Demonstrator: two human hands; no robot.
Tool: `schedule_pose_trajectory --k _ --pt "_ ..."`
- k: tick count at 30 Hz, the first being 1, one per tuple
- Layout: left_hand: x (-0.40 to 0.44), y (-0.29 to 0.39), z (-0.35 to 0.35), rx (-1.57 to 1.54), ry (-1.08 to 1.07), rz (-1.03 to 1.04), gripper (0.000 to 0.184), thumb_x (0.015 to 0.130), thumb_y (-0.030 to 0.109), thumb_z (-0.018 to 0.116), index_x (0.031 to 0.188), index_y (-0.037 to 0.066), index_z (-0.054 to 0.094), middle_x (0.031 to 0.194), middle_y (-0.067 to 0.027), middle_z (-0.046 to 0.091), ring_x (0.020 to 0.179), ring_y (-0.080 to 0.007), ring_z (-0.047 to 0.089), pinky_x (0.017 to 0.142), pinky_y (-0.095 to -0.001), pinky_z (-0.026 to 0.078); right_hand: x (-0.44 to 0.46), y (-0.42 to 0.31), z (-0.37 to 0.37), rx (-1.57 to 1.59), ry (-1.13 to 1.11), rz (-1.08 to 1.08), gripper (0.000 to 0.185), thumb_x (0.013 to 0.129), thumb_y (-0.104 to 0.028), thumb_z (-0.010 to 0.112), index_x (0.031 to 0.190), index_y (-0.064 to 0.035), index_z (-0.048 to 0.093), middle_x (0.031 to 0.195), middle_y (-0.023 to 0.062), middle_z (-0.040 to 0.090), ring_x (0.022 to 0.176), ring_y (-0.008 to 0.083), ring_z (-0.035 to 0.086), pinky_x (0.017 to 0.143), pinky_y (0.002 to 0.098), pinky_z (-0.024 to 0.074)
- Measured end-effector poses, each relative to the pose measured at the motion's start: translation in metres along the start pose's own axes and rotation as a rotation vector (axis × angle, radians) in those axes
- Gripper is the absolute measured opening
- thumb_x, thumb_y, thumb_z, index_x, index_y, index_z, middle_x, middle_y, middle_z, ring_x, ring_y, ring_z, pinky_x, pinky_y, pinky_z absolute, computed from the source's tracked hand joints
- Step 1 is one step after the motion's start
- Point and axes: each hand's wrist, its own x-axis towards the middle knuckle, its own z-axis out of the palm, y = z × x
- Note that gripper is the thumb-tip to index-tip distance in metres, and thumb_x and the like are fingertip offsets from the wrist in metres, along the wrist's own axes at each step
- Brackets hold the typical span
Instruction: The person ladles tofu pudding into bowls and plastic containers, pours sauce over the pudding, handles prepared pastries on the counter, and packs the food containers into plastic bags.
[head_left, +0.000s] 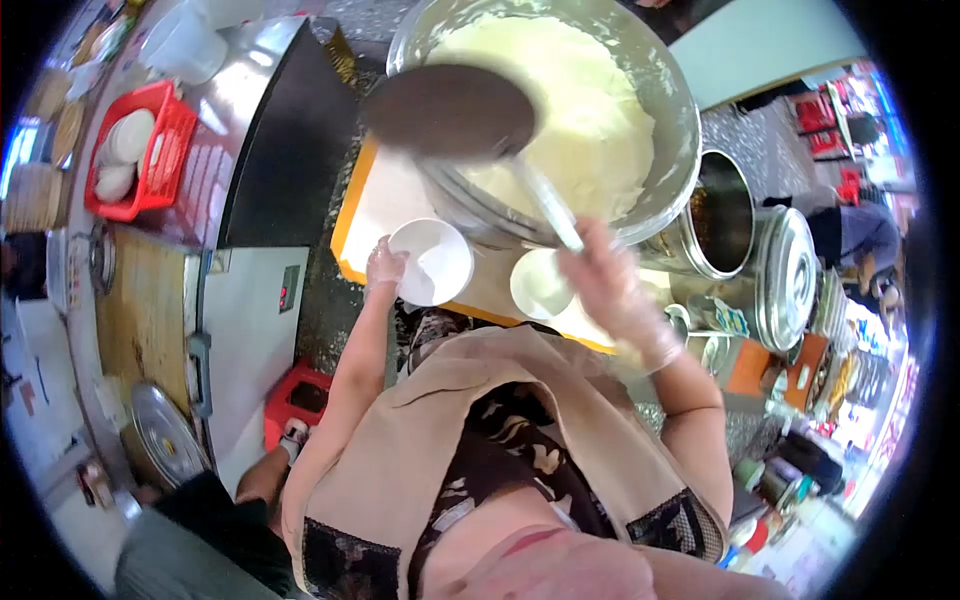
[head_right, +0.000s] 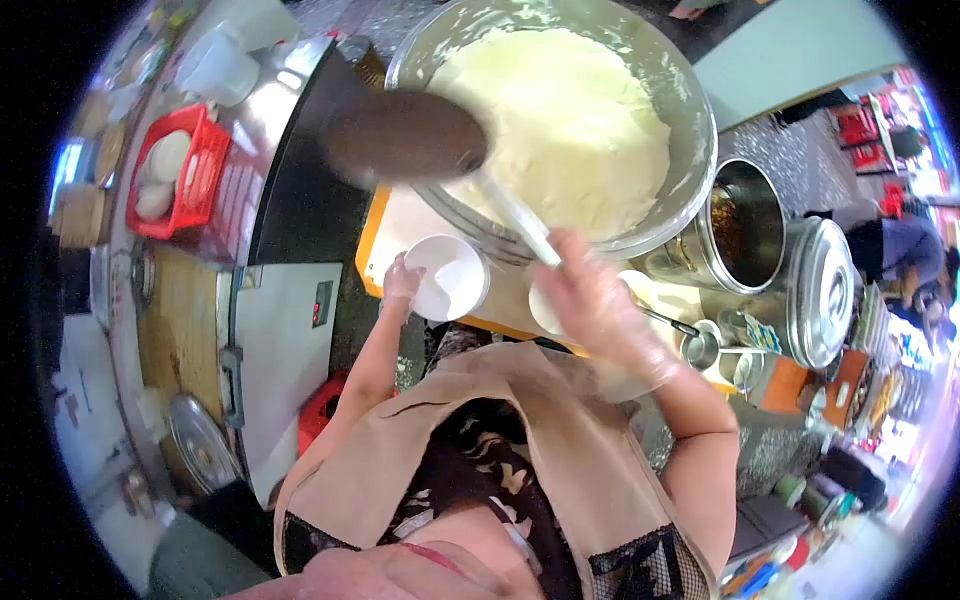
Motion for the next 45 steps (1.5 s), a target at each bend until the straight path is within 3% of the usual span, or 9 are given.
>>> schedule_pose_trajectory --k 3,7,10,20,26,27,29,31,45 --pt "0.028 0.020 -0.082 0.074 0.033 0.125 0.053 0.080 0.024 0.062 0.129 0.009 0.049 0.109 -0.0235 0.060 0.102 -0.0352 0.059 0.091 -0.0431 0.045 0.076 -0.008 -0.037 -0.111 0.326 0.065 0.027 0.089 -0.021 0.055 0.102 0.0019 0.051 0.083 0.0244 0.061 0.076 0.0403 0.061 0.067 0.0474 0.0464" --pt "0.000 0.034 -0.058 0.151 -0.045 0.250 0.037 0.085 0.008 0.051 0.121 0.004 0.053 0.108 -0.0225 0.059 0.099 -0.0354 0.058 0.081 -0.0439 0.049 0.143 0.062 -0.083 -0.488 0.334 0.153 0.035 0.090 -0.030 0.051 0.089 0.0049 0.055 0.081 0.0297 0.059 0.080 0.0457 0.058 0.069 0.0498 0.0449" --pt "-0.005 0.041 -0.050 0.222 0.277 0.389 0.016 0.079 0.005 0.054 0.095 0.003 0.055 0.101 -0.0202 0.055 0.091 -0.0371 0.057 0.074 -0.0447 0.050 0.174 0.094 -0.092 -0.529 0.243 0.148 0.040 0.091 -0.033 0.050 0.084 0.0058 0.056 0.081 0.0304 0.059 0.080 0.0462 0.058 0.069 0.0508 0.0447" --pt "-0.004 0.030 -0.064 0.157 0.324 0.390 0.015 0.073 0.003 0.057 0.084 0.000 0.047 0.079 -0.0216 0.055 0.075 -0.0418 0.056 0.063 -0.0489 0.045 0.215 0.145 -0.070 -0.697 0.166 0.036 0.036 0.091 -0.028 0.046 0.082 0.0031 0.061 0.080 0.0237 0.062 0.082 0.0401 0.060 0.076 0.0475 0.0477" --pt "-0.039 0.043 -0.120 -0.233 0.144 0.119 0.018 0.077 0.004 0.055 0.093 0.002 0.048 0.081 -0.0218 0.059 0.081 -0.0353 0.059 0.070 -0.0413 0.046 0.221 0.145 -0.059 -0.576 -0.064 -0.055 0.028 0.090 -0.024 0.048 0.081 -0.0003 0.061 0.082 0.0160 0.062 0.086 0.0329 0.059 0.074 0.0408 0.0478" --pt "-0.033 0.022 -0.126 -0.103 0.140 0.087 0.032 0.078 0.006 0.057 0.108 0.002 0.048 0.087 -0.0147 0.062 0.084 -0.0272 0.060 0.076 -0.0362 0.046 0.226 0.159 -0.062 -0.663 -0.153 -0.352 0.025 0.089 -0.022 0.049 0.079 -0.0017 0.060 0.077 0.0145 0.061 0.077 0.0300 0.058 0.067 0.0383 0.0469" --pt "-0.048 -0.004 -0.154 -0.806 -0.076 -0.041 0.047 0.076 0.004 0.059 0.120 0.003 0.045 0.095 -0.0090 0.060 0.091 -0.0244 0.060 0.077 -0.0370 0.049 0.224 0.147 -0.062 -0.738 -0.242 -0.654 0.022 0.087 -0.020 0.050 0.077 -0.0030 0.058 0.072 0.0130 0.059 0.068 0.0270 0.058 0.059 0.0358 0.0460" --pt "-0.081 0.027 -0.193 -0.999 0.071 -0.382 0.054 0.072 0.001 0.061 0.123 0.004 0.045 0.107 -0.0111 0.058 0.097 -0.0281 0.059 0.078 -0.0375 0.052 0.215 0.084 -0.063 -0.057 -0.348 0.513 0.020 0.084 -0.022 0.052 0.073 -0.0052 0.054 0.061 0.0062 0.051 0.053 0.0182 0.049 0.047 0.0321 0.0391" --pt "-0.100 0.232 -0.320 -1.057 -0.184 0.148 0.068 0.070 0.000 0.051 0.133 -0.009 0.027 0.119 -0.0245 0.051 0.102 -0.0383 0.060 0.074 -0.0476 0.059 0.146 -0.050 -0.176 -0.076 -0.475 0.365 0.033 0.089 -0.035 0.053 0.073 -0.0065 0.053 0.049 -0.0040 0.038 0.039 0.0059 0.034 0.036 0.0235 0.0254"
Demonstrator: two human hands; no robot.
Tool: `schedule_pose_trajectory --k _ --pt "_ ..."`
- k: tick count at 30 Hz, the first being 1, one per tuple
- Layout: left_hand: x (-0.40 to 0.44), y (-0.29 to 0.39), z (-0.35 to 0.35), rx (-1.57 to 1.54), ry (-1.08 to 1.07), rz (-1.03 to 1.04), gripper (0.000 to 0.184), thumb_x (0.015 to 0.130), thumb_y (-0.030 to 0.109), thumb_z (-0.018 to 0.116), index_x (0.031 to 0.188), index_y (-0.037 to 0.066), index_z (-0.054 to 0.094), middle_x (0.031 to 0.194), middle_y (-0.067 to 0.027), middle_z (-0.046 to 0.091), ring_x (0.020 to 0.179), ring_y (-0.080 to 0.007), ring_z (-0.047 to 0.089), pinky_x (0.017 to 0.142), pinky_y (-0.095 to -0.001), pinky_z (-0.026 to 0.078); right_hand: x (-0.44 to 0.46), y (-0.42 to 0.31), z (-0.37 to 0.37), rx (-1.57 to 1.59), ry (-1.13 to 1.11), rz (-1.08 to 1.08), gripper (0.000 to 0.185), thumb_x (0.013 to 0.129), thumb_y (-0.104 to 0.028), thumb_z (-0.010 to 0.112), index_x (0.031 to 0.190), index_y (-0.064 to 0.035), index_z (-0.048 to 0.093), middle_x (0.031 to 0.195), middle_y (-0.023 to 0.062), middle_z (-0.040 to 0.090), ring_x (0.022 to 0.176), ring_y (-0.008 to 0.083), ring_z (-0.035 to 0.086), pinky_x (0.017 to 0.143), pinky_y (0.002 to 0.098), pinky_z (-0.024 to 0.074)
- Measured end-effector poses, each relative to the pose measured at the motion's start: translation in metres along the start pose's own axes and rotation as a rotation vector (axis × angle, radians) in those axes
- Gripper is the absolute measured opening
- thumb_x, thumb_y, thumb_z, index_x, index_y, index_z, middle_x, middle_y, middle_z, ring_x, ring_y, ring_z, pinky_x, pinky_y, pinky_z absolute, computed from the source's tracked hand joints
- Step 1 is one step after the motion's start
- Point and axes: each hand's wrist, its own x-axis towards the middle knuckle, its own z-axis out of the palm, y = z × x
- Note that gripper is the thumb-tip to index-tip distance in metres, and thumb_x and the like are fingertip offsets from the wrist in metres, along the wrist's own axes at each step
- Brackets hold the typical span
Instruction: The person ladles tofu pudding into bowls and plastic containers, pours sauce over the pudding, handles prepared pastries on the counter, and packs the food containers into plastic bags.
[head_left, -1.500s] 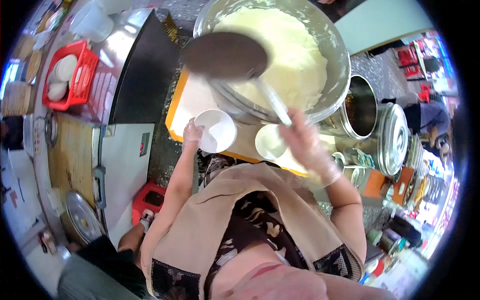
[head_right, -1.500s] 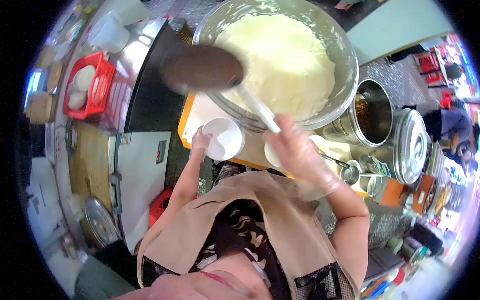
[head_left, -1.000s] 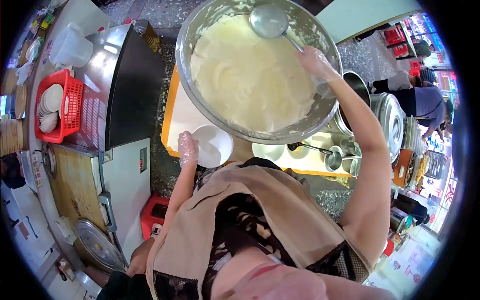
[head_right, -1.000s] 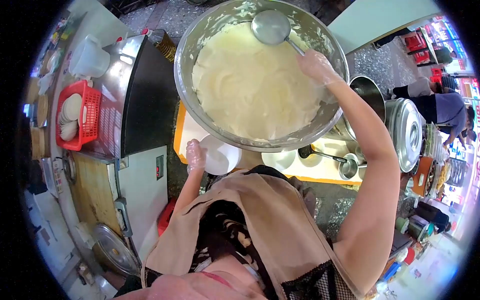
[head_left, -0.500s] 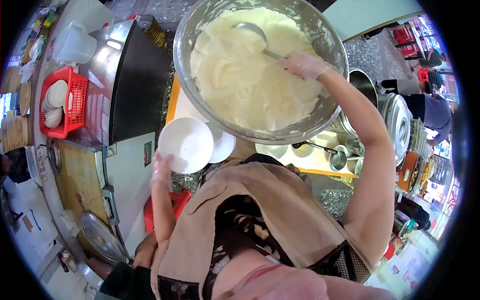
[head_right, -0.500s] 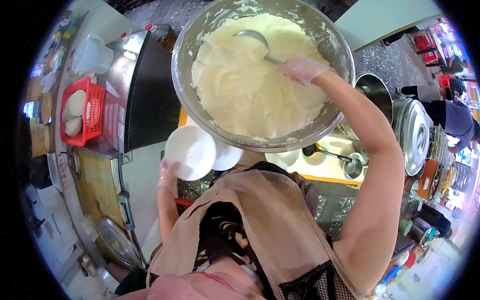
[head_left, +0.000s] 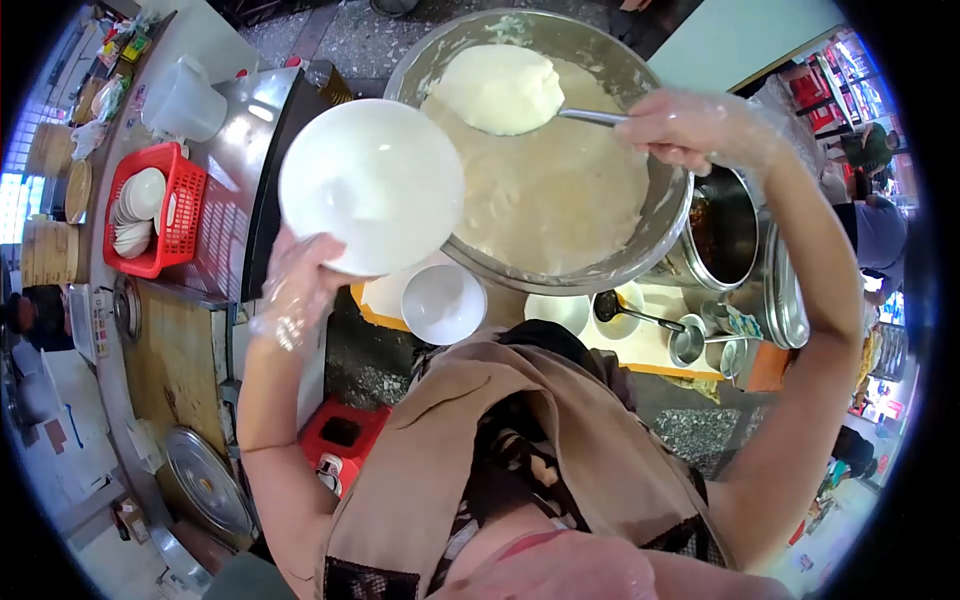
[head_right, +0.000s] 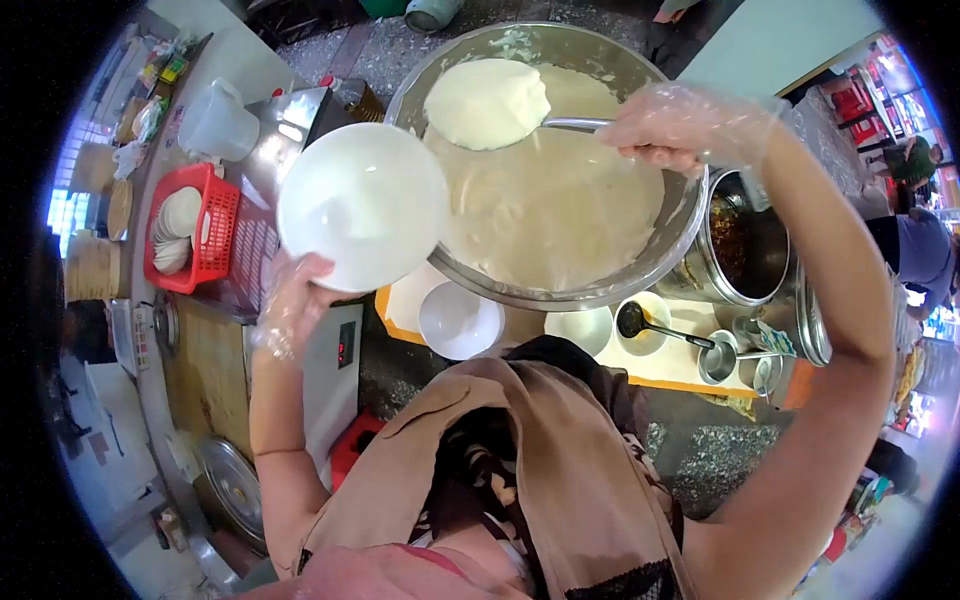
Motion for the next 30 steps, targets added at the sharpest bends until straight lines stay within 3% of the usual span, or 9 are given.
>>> schedule_pose_trajectory --k 5,8,12,13,16,18,19,23,30 --pt "0.032 -0.006 0.056 -0.099 -0.305 -0.034 0.063 0.073 0.001 0.046 0.133 -0.008 0.028 0.124 -0.0263 0.047 0.106 -0.0405 0.057 0.081 -0.0508 0.056 -0.028 -0.018 0.008 0.051 -0.025 0.114 0.033 0.090 -0.035 0.053 0.075 -0.0054 0.054 0.048 -0.0051 0.037 0.037 0.0037 0.030 0.033 0.0220 0.0246" --pt "0.042 -0.016 0.081 -0.241 -0.417 -0.066 0.063 0.072 0.000 0.044 0.133 -0.007 0.028 0.125 -0.0258 0.046 0.107 -0.0413 0.057 0.083 -0.0510 0.055 -0.021 0.000 0.025 -0.008 -0.070 0.099 0.030 0.088 -0.031 0.056 0.076 -0.0035 0.055 0.056 0.0008 0.045 0.047 0.0117 0.044 0.042 0.0262 0.0359" --pt "0.056 -0.028 0.088 -0.277 -0.455 -0.105 0.066 0.071 0.000 0.044 0.135 -0.007 0.027 0.127 -0.0253 0.046 0.108 -0.0414 0.056 0.083 -0.0507 0.055 -0.007 0.073 0.041 -0.667 0.427 -0.733 0.039 0.092 -0.035 0.049 0.083 0.0031 0.053 0.089 0.0214 0.056 0.085 0.0364 0.056 0.078 0.0432 0.0439" --pt "0.055 -0.026 0.088 -0.270 -0.467 -0.080 0.068 0.070 0.001 0.044 0.135 -0.008 0.026 0.126 -0.0254 0.046 0.108 -0.0411 0.056 0.082 -0.0504 0.056 -0.010 0.084 0.039 -0.832 0.601 -0.793 0.022 0.088 -0.021 0.052 0.093 -0.0003 0.056 0.090 0.0183 0.057 0.087 0.0330 0.056 0.075 0.0425 0.0457" --pt "0.055 -0.022 0.087 -0.207 -0.385 -0.042 0.069 0.070 0.002 0.044 0.135 -0.008 0.024 0.125 -0.0256 0.046 0.107 -0.0407 0.057 0.081 -0.0493 0.056 -0.005 0.087 0.023 -1.041 0.829 -0.794 0.016 0.084 -0.011 0.056 0.096 -0.0005 0.059 0.074 0.0120 0.058 0.067 0.0240 0.057 0.057 0.0356 0.0479" --pt "0.058 -0.020 0.086 -0.196 -0.378 -0.050 0.069 0.069 0.001 0.044 0.134 -0.008 0.023 0.124 -0.0261 0.047 0.106 -0.0401 0.057 0.079 -0.0491 0.058 -0.004 0.062 0.003 0.123 0.226 0.249 0.022 0.085 -0.020 0.055 0.084 0.0019 0.058 0.057 0.0066 0.050 0.046 0.0166 0.049 0.042 0.0300 0.0407" --pt "0.059 -0.019 0.086 -0.192 -0.354 -0.055 0.069 0.069 0.000 0.044 0.134 -0.008 0.023 0.123 -0.0262 0.047 0.106 -0.0400 0.057 0.078 -0.0491 0.058 0.007 0.068 0.002 0.085 0.218 0.238 0.032 0.084 -0.028 0.052 0.073 0.0014 0.054 0.049 0.0031 0.043 0.037 0.0122 0.041 0.034 0.0285 0.0330" --pt "0.064 -0.018 0.085 -0.226 -0.317 -0.075 0.068 0.069 -0.003 0.043 0.134 -0.008 0.023 0.123 -0.0267 0.047 0.105 -0.0405 0.058 0.076 -0.0497 0.059 0.060 0.106 -0.014 0.228 0.050 0.364 0.034 0.088 -0.030 0.051 0.079 0.0025 0.057 0.044 0.0027 0.041 0.035 0.0143 0.041 0.033 0.0326 0.0302" --pt "0.072 -0.020 0.086 -0.221 -0.337 -0.100 0.069 0.069 -0.003 0.044 0.134 -0.009 0.022 0.123 -0.0266 0.046 0.105 -0.0406 0.058 0.077 -0.0492 0.059 0.121 0.099 -0.009 0.151 -0.009 0.366 0.023 0.085 -0.018 0.048 0.068 -0.0030 0.053 0.051 0.0043 0.048 0.040 0.0168 0.045 0.038 0.0333 0.0332"
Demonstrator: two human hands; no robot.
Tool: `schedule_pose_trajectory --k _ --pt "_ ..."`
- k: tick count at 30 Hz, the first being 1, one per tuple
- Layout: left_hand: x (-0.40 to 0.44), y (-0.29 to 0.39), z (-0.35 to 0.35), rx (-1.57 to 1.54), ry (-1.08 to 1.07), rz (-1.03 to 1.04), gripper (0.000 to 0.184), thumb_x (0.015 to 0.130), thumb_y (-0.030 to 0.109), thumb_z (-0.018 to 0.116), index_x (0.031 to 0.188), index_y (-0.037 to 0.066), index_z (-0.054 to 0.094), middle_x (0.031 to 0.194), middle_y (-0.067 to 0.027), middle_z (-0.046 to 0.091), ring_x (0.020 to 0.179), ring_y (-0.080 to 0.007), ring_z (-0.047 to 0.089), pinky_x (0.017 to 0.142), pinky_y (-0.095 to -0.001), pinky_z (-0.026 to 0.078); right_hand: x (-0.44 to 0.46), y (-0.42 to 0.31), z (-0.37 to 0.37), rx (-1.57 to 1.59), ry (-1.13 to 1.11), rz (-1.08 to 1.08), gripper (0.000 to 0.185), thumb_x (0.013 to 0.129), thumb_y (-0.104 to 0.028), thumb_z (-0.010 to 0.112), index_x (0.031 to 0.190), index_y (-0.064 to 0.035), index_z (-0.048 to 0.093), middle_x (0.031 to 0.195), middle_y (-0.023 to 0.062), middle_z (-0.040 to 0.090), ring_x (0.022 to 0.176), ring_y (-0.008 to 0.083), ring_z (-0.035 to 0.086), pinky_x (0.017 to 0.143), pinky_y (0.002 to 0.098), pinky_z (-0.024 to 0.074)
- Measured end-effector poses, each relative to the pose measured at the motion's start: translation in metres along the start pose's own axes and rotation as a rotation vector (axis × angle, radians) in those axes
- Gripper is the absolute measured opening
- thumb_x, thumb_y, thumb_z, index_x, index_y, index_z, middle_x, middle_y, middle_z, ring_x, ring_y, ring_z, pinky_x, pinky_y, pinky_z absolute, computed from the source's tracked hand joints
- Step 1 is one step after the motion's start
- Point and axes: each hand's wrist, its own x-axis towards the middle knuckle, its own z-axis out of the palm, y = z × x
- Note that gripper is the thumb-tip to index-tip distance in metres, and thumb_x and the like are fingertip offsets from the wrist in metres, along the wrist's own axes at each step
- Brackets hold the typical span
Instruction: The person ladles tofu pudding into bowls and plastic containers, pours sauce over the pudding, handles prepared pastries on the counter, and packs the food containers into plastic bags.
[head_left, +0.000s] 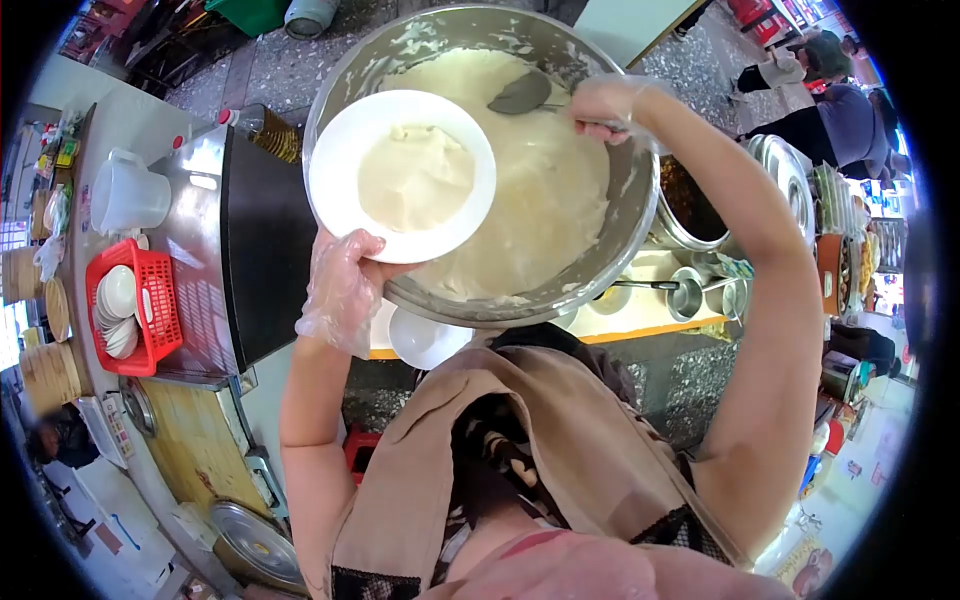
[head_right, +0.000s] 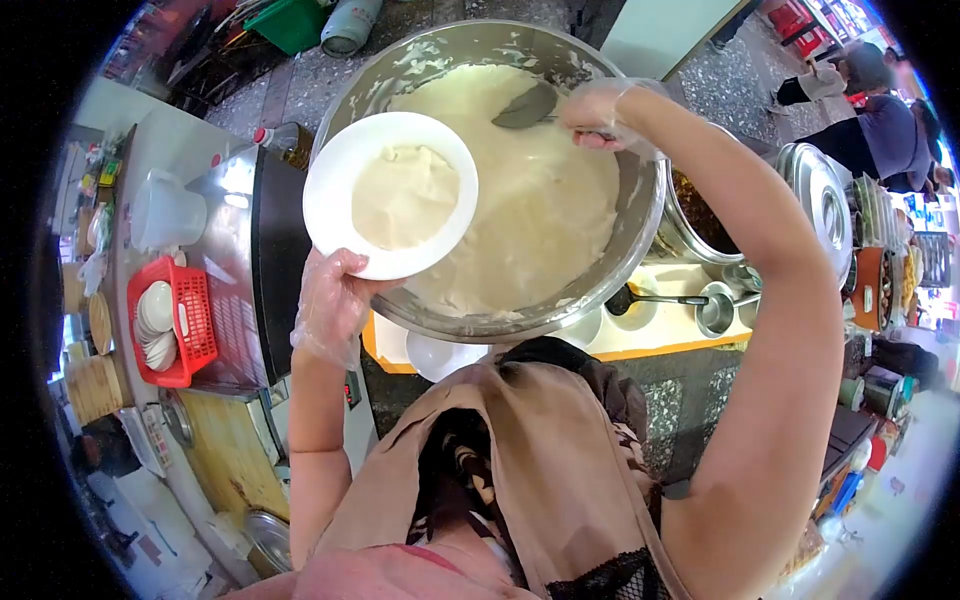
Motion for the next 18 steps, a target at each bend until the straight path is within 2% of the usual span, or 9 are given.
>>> schedule_pose_trajectory --k 2,3,6,8,10,11,13,18 --pt "0.002 -0.001 -0.002 -0.030 -0.011 -0.040 0.069 0.069 -0.003 0.045 0.133 -0.009 0.023 0.123 -0.0263 0.046 0.105 -0.0404 0.058 0.076 -0.0491 0.059 0.015 -0.004 0.009 -0.040 0.108 -0.125 0.024 0.085 -0.023 0.051 0.078 -0.0006 0.055 0.049 0.0050 0.044 0.037 0.0163 0.042 0.035 0.0331 0.0311" --pt "0.003 -0.002 -0.002 -0.032 -0.011 -0.041 0.069 0.069 -0.003 0.045 0.133 -0.009 0.023 0.123 -0.0263 0.046 0.105 -0.0404 0.058 0.076 -0.0491 0.059 0.021 -0.005 0.014 -0.040 0.108 -0.123 0.024 0.085 -0.023 0.051 0.078 -0.0006 0.055 0.049 0.0050 0.044 0.037 0.0163 0.042 0.035 0.0331 0.0311" --pt "0.003 -0.003 0.000 -0.018 -0.031 -0.065 0.069 0.069 -0.003 0.045 0.134 -0.010 0.022 0.124 -0.0264 0.046 0.105 -0.0409 0.057 0.078 -0.0496 0.058 0.033 -0.007 0.031 0.053 0.135 -0.331 0.027 0.084 -0.026 0.052 0.081 0.0002 0.057 0.051 0.0037 0.046 0.043 0.0148 0.047 0.039 0.0324 0.0367" --pt "0.003 -0.005 0.002 -0.037 -0.022 -0.056 0.066 0.068 -0.001 0.044 0.132 -0.008 0.028 0.120 -0.0256 0.049 0.102 -0.0388 0.059 0.076 -0.0469 0.059 0.039 -0.002 0.034 0.041 0.137 -0.376 0.029 0.085 -0.027 0.052 0.080 0.0008 0.057 0.052 0.0034 0.046 0.045 0.0142 0.049 0.041 0.0314 0.0382" --pt "0.003 -0.007 0.001 -0.044 -0.022 -0.073 0.066 0.068 -0.001 0.044 0.132 -0.008 0.028 0.120 -0.0259 0.049 0.102 -0.0388 0.059 0.077 -0.0473 0.059 0.038 0.003 0.032 -0.635 0.236 -0.908 0.031 0.085 -0.030 0.052 0.079 0.0001 0.057 0.052 0.0032 0.045 0.046 0.0133 0.048 0.041 0.0299 0.0376" --pt "0.003 -0.008 0.000 -0.049 -0.026 -0.096 0.066 0.068 -0.001 0.044 0.132 -0.008 0.027 0.121 -0.0261 0.049 0.102 -0.0389 0.059 0.077 -0.0477 0.059 0.037 0.004 0.032 -0.639 0.241 -0.911 0.031 0.085 -0.030 0.052 0.079 0.0001 0.057 0.052 0.0032 0.045 0.046 0.0133 0.048 0.041 0.0299 0.0376" --pt "0.004 -0.012 -0.001 -0.057 -0.047 -0.090 0.064 0.070 -0.003 0.043 0.132 -0.010 0.027 0.122 -0.0268 0.048 0.106 -0.0401 0.057 0.080 -0.0491 0.057 -0.001 -0.014 0.039 0.149 0.210 -0.345 0.033 0.086 -0.034 0.052 0.077 -0.0016 0.054 0.052 0.0019 0.044 0.045 0.0120 0.045 0.041 0.0282 0.0363" --pt "0.013 -0.020 0.001 -0.105 -0.100 -0.104 0.059 0.073 -0.005 0.040 0.131 -0.013 0.029 0.125 -0.0275 0.047 0.111 -0.0420 0.053 0.086 -0.0523 0.054 -0.075 -0.026 0.031 0.159 0.264 -0.336 0.036 0.087 -0.037 0.052 0.075 -0.0026 0.052 0.051 -0.0005 0.042 0.041 0.0092 0.040 0.039 0.0265 0.0326"
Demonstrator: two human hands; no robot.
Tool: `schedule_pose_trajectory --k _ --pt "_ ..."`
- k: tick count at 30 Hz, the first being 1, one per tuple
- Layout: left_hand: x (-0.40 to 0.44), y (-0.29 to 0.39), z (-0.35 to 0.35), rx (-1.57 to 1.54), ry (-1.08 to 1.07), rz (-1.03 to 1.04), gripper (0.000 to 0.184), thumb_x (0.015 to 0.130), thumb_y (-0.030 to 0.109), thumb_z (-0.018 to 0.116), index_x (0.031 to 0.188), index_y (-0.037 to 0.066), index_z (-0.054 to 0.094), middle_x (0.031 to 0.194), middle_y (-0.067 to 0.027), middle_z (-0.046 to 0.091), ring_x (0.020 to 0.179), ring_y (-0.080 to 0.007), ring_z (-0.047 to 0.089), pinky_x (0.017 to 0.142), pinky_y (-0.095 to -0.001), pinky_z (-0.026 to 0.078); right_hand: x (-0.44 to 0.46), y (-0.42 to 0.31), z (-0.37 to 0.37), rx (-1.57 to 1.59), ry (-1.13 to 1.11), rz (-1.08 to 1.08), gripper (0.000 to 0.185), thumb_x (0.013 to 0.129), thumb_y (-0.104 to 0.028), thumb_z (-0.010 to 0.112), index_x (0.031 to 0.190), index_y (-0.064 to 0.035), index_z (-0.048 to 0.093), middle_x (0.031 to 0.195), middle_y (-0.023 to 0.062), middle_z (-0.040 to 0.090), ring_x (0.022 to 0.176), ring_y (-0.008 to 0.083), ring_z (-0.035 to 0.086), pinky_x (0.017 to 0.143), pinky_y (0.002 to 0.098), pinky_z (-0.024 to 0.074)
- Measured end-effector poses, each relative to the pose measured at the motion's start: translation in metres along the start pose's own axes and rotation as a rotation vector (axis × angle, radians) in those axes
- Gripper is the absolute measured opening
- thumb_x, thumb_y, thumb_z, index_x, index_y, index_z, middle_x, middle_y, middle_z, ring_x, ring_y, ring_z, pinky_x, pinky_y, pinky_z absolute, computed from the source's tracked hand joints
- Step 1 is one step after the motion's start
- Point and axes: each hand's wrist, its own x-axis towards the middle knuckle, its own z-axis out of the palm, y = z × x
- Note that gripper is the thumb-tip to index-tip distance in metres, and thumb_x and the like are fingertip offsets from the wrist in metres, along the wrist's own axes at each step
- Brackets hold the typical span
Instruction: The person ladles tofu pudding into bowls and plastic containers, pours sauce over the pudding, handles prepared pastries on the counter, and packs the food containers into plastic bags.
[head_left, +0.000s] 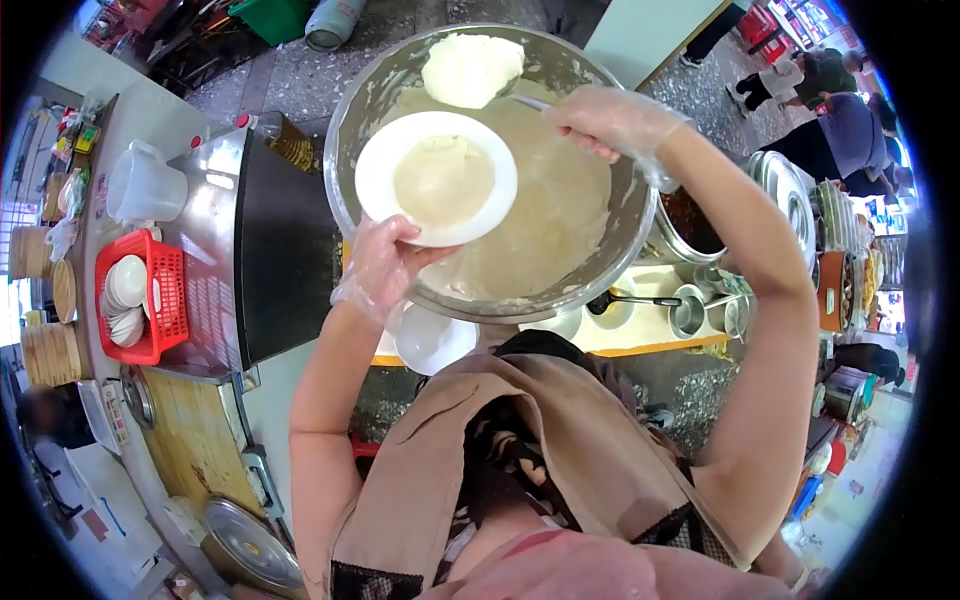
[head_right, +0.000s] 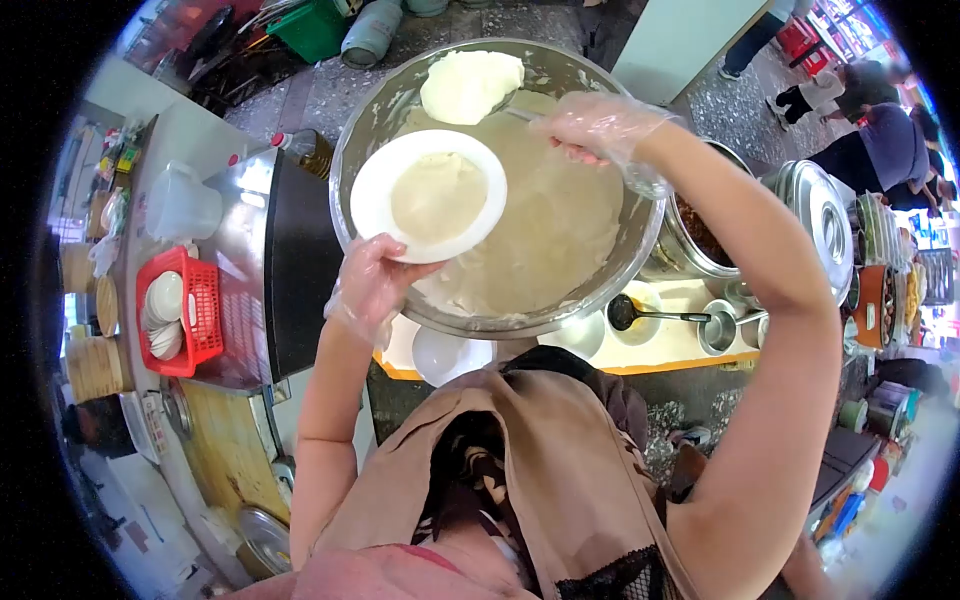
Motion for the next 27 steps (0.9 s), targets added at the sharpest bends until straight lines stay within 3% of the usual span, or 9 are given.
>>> schedule_pose_trajectory --k 12,13,15,20,22,23,24,26,27 --pt "0.027 -0.008 0.015 -0.047 -0.051 0.056 0.064 0.072 -0.004 0.040 0.135 -0.005 0.027 0.128 -0.0249 0.045 0.112 -0.0401 0.053 0.087 -0.0514 0.053 -0.056 0.001 -0.010 -0.335 -0.096 -0.007 0.035 0.089 -0.033 0.051 0.077 0.0000 0.054 0.052 0.0050 0.047 0.040 0.0166 0.047 0.041 0.0306 0.0395" --pt "0.028 -0.008 0.013 -0.064 -0.070 0.057 0.070 0.070 -0.003 0.041 0.138 0.000 0.024 0.128 -0.0244 0.045 0.111 -0.0403 0.054 0.082 -0.0509 0.056 -0.035 0.039 -0.016 -0.702 0.196 -0.715 0.034 0.090 -0.031 0.049 0.080 0.0009 0.054 0.053 0.0080 0.049 0.045 0.0232 0.050 0.047 0.0345 0.0428" --pt "0.027 -0.007 0.009 -0.058 -0.076 0.063 0.070 0.070 -0.003 0.041 0.138 0.000 0.025 0.128 -0.0247 0.045 0.112 -0.0402 0.054 0.083 -0.0512 0.056 -0.065 0.026 -0.011 -1.002 0.417 -0.946 0.031 0.092 -0.028 0.045 0.088 0.0020 0.053 0.068 0.0187 0.057 0.069 0.0388 0.058 0.067 0.0448 0.0472" --pt "0.009 0.001 0.008 -0.092 -0.088 0.084 0.069 0.071 -0.004 0.041 0.137 -0.004 0.025 0.130 -0.0260 0.043 0.113 -0.0404 0.052 0.087 -0.0526 0.053 -0.060 0.032 -0.013 -1.180 0.678 -0.715 0.017 0.081 -0.008 0.053 0.097 -0.0031 0.056 0.089 0.0171 0.058 0.086 0.0314 0.057 0.072 0.0434 0.0481" --pt "-0.001 0.006 0.002 -0.094 -0.054 0.138 0.068 0.070 -0.005 0.040 0.136 -0.008 0.024 0.129 -0.0272 0.043 0.114 -0.0420 0.051 0.089 -0.0545 0.052 -0.029 0.038 -0.019 -0.858 0.432 -0.430 0.033 0.092 -0.028 0.045 0.089 0.0038 0.053 0.075 0.0260 0.059 0.079 0.0397 0.060 0.071 0.0467 0.0465" --pt "-0.007 0.009 0.001 -0.091 -0.020 0.175 0.068 0.070 -0.006 0.040 0.135 -0.010 0.023 0.128 -0.0285 0.043 0.114 -0.0439 0.051 0.088 -0.0563 0.051 0.008 0.081 -0.030 -1.106 0.457 -0.978 0.031 0.089 -0.024 0.046 0.084 0.0044 0.055 0.063 0.0203 0.057 0.063 0.0337 0.061 0.057 0.0432 0.0470" --pt "-0.016 0.015 0.001 -0.049 0.026 0.205 0.068 0.069 -0.006 0.040 0.135 -0.011 0.022 0.128 -0.0292 0.042 0.113 -0.0448 0.051 0.086 -0.0565 0.052 0.015 0.075 -0.029 -1.103 0.460 -0.968 0.031 0.089 -0.024 0.046 0.084 0.0044 0.055 0.063 0.0203 0.057 0.063 0.0337 0.061 0.057 0.0432 0.0470" --pt "-0.030 0.024 -0.008 0.022 0.121 0.249 0.067 0.069 -0.007 0.040 0.134 -0.011 0.025 0.126 -0.0291 0.044 0.111 -0.0443 0.053 0.083 -0.0550 0.054 0.030 0.054 -0.019 -0.499 -0.110 0.076 0.026 0.086 -0.020 0.047 0.079 0.0030 0.056 0.058 0.0140 0.054 0.051 0.0245 0.055 0.045 0.0387 0.0430" --pt "-0.037 0.029 -0.011 0.036 0.143 0.252 0.067 0.068 -0.007 0.040 0.133 -0.011 0.026 0.126 -0.0288 0.045 0.109 -0.0441 0.054 0.082 -0.0544 0.055 0.043 0.060 -0.020 -0.494 -0.111 0.079 0.026 0.086 -0.020 0.047 0.079 0.0030 0.056 0.058 0.0140 0.054 0.051 0.0245 0.055 0.045 0.0387 0.0430"
